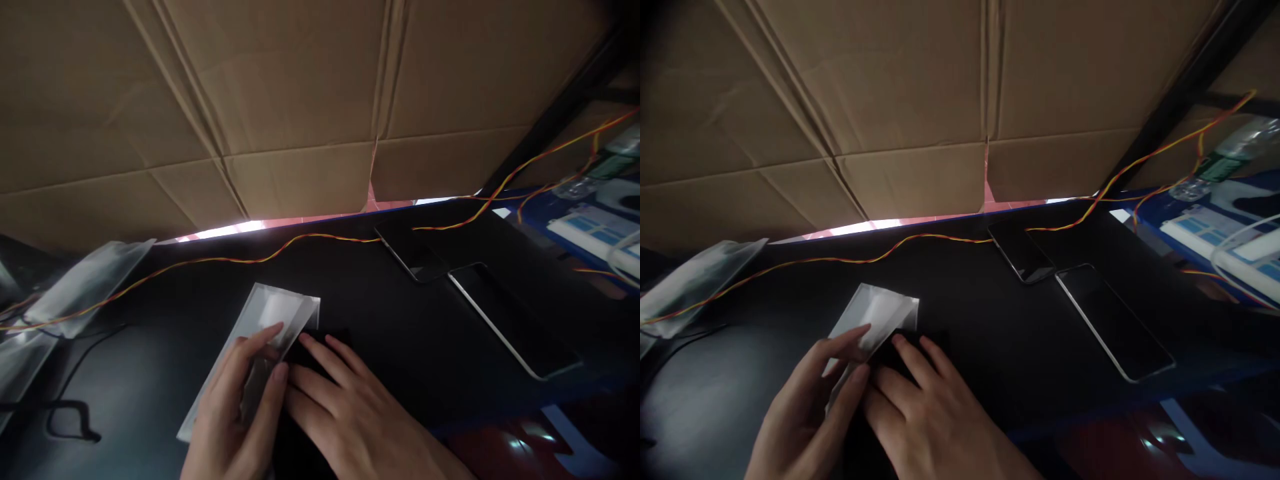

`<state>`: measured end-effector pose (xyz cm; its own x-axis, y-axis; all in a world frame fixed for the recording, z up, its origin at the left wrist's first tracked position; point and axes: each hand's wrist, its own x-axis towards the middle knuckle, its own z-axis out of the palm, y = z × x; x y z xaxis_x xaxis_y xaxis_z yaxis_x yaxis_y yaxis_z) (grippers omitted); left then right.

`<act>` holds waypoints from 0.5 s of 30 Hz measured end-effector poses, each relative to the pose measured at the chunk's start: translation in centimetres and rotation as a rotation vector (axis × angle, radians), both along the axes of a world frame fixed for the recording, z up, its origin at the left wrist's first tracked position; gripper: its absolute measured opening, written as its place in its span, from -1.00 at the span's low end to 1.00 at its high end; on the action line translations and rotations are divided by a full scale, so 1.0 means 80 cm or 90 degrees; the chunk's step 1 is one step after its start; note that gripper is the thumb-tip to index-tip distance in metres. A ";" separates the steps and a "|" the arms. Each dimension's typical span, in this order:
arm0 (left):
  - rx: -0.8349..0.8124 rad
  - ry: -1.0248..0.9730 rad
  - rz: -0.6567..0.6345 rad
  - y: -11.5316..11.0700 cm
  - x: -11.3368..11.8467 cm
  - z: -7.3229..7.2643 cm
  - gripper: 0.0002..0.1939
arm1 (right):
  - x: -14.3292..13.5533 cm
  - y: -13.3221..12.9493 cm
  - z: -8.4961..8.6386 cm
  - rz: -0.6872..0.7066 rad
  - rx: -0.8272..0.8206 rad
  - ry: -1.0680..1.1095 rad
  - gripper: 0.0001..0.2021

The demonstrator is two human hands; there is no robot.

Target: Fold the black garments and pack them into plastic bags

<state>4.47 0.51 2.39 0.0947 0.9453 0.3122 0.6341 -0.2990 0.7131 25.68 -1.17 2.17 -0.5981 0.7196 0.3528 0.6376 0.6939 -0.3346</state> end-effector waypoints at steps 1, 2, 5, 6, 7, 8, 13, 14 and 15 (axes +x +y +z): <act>0.008 0.041 -0.043 -0.001 -0.004 0.003 -0.61 | -0.002 0.000 0.000 -0.001 -0.018 0.006 -0.48; 0.019 0.082 -0.084 -0.002 -0.011 0.004 -0.56 | -0.004 0.000 -0.001 -0.007 -0.036 0.014 -0.49; 0.043 0.199 -0.129 0.004 -0.039 -0.006 -0.36 | -0.006 0.002 -0.005 -0.020 -0.081 0.027 -0.56; 0.057 0.243 -0.130 0.008 -0.049 -0.013 -0.31 | -0.005 0.003 -0.005 -0.010 -0.092 0.026 -0.59; 0.074 0.288 -0.138 0.011 -0.058 -0.020 -0.27 | -0.005 0.004 -0.006 0.003 -0.102 0.023 -0.60; 0.095 0.329 -0.156 0.014 -0.066 -0.027 -0.24 | -0.004 0.006 -0.005 0.009 -0.109 0.020 -0.61; 0.148 0.401 -0.217 0.010 -0.077 -0.044 -0.23 | -0.012 0.009 0.001 -0.011 -0.139 0.032 -0.56; 0.142 0.396 -0.217 0.007 -0.077 -0.044 -0.23 | -0.014 0.009 0.003 -0.016 -0.146 0.038 -0.57; 0.137 0.393 -0.218 0.004 -0.076 -0.044 -0.23 | -0.015 0.010 0.005 -0.019 -0.149 0.043 -0.58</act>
<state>-1.64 0.83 -1.09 0.5923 0.7549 0.2817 0.7470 -0.6455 0.1592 24.48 -0.38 2.56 -0.5555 0.8038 0.2130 0.6274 0.5732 -0.5270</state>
